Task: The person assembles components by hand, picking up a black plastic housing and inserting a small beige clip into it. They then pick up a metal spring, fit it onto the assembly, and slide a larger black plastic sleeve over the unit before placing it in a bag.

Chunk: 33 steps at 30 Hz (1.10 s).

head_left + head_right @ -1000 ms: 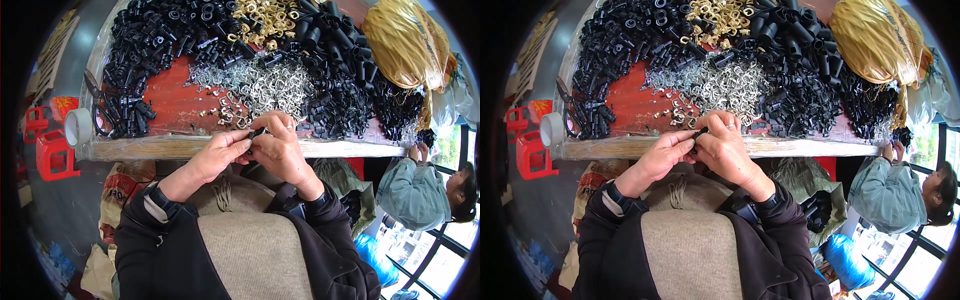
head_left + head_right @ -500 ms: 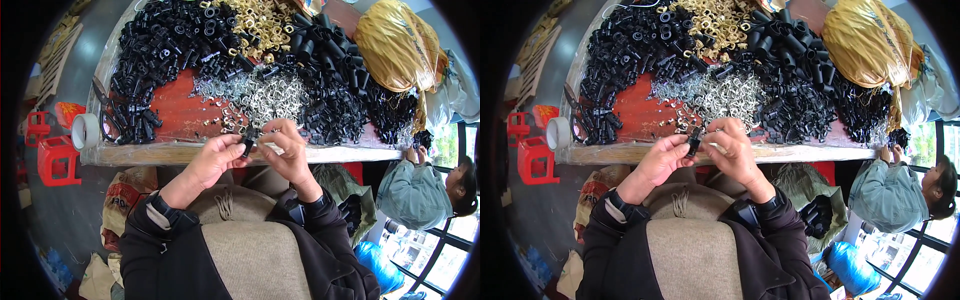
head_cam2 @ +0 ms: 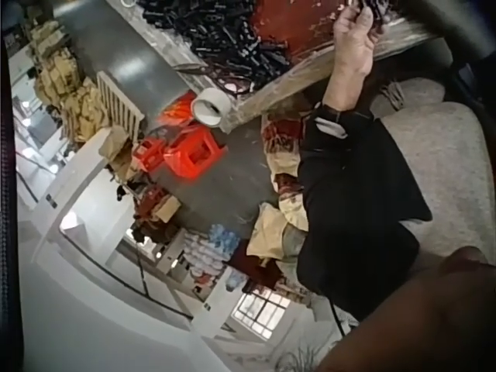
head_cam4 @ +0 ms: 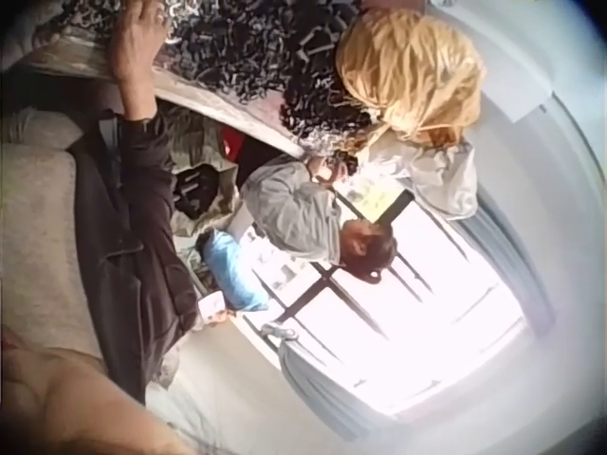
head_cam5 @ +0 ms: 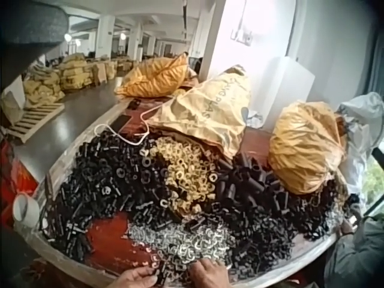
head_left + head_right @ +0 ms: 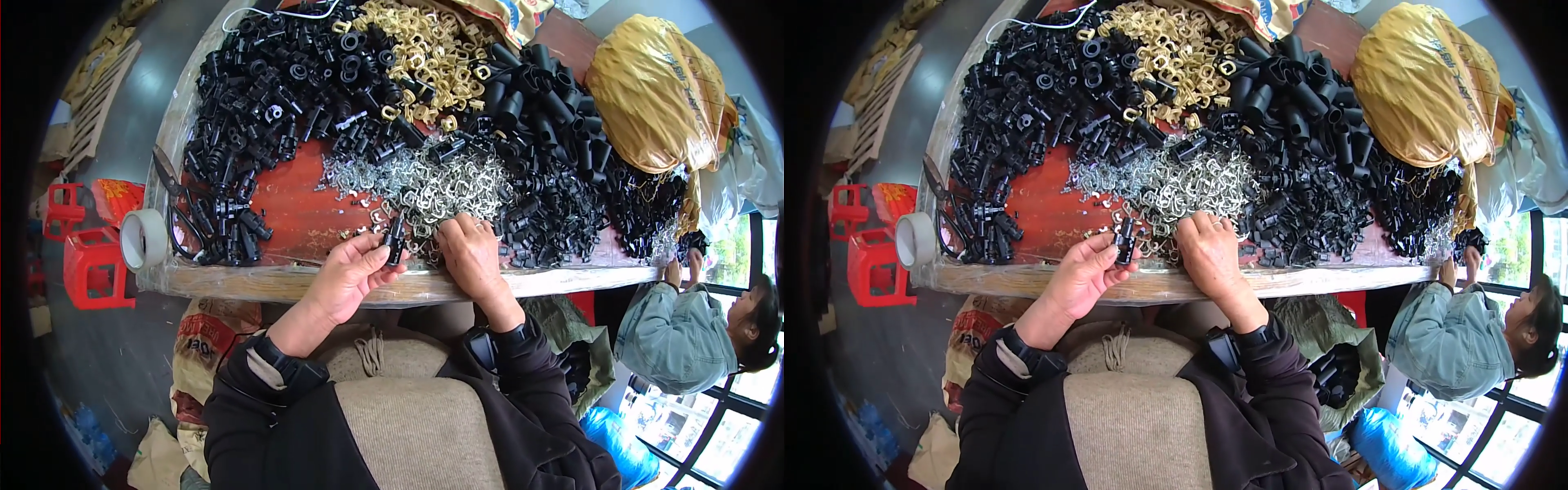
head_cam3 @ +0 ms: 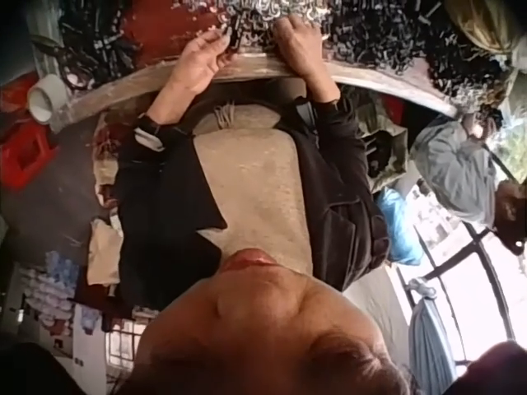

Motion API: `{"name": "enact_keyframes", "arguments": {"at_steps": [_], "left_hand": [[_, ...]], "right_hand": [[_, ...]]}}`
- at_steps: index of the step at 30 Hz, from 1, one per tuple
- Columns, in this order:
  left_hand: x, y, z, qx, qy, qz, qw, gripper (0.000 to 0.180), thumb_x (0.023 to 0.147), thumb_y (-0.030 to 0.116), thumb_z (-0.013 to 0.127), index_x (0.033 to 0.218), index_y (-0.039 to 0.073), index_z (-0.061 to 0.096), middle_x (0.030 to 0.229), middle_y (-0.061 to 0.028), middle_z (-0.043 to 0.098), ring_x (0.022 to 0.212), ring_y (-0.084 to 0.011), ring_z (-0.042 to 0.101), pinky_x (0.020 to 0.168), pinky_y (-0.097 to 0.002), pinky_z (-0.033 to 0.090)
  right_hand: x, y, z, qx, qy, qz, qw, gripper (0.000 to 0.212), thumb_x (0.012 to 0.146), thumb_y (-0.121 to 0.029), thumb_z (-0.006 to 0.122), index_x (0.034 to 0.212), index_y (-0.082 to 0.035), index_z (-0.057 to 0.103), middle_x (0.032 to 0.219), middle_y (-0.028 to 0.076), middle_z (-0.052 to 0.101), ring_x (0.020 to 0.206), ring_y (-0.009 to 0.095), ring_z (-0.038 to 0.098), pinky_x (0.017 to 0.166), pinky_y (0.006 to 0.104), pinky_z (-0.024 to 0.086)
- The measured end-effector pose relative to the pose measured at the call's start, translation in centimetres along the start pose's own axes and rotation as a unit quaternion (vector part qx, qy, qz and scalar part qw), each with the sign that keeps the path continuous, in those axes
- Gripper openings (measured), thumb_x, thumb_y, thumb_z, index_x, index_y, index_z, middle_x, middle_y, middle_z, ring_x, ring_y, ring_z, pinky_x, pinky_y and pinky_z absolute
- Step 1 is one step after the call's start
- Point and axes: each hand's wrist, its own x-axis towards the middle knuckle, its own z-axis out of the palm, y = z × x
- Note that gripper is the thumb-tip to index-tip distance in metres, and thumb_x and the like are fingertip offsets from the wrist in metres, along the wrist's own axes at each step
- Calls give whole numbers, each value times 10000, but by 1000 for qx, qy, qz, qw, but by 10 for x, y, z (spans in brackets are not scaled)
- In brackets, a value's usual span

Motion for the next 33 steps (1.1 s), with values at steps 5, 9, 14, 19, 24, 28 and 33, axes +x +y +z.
{"name": "enact_keyframes", "arguments": {"at_steps": [5,9,14,19,24,28,33], "left_hand": [[-5,-7,4,1,-7,16,1000,223,818,119,494,1011,8,489,925,-102,569,782,-155,569,670,-237,475],[-8,-9,9,20,-4,32,999,215,820,132,494,1001,15,494,922,-99,571,779,-150,568,668,-241,470],[-6,-5,22,39,-10,41,998,203,815,148,510,981,31,514,920,-60,579,790,-108,553,675,-217,437],[1,-6,26,29,-45,52,997,203,818,159,506,978,35,517,910,-49,580,814,-100,542,699,-219,423],[11,-7,19,7,-72,49,996,264,807,192,522,997,12,488,921,-98,567,833,-152,552,701,-242,452],[17,-4,17,-18,-95,33,995,288,802,206,529,1003,5,483,921,-97,565,847,-159,549,722,-252,455],[20,-4,18,-34,-106,48,993,301,803,202,525,1020,0,478,932,-103,562,884,-177,539,769,-280,448]], "right_hand": [[-3,9,0,36,106,53,992,100,790,-116,492,725,-52,451,664,79,466,543,220,461,480,297,357],[-1,5,-14,308,85,211,924,150,843,-139,445,728,-43,434,635,50,470,473,142,428,417,234,331],[-4,3,-22,684,-36,271,676,167,864,-151,427,743,-36,442,614,17,465,449,59,392,399,171,306],[-9,-11,-17,761,-53,266,589,114,845,-130,458,801,-26,477,647,30,493,469,71,414,411,164,322],[-10,-14,-15,770,-94,283,564,119,832,-125,484,861,-12,505,683,28,529,496,66,457,462,156,369],[-6,-16,-19,746,-106,254,606,120,830,-117,487,879,-9,502,701,36,538,516,69,470,472,160,385],[-10,-12,-20,695,-94,188,688,93,828,-100,486,867,-15,477,721,55,549,527,81,486,465,171,399]]}}
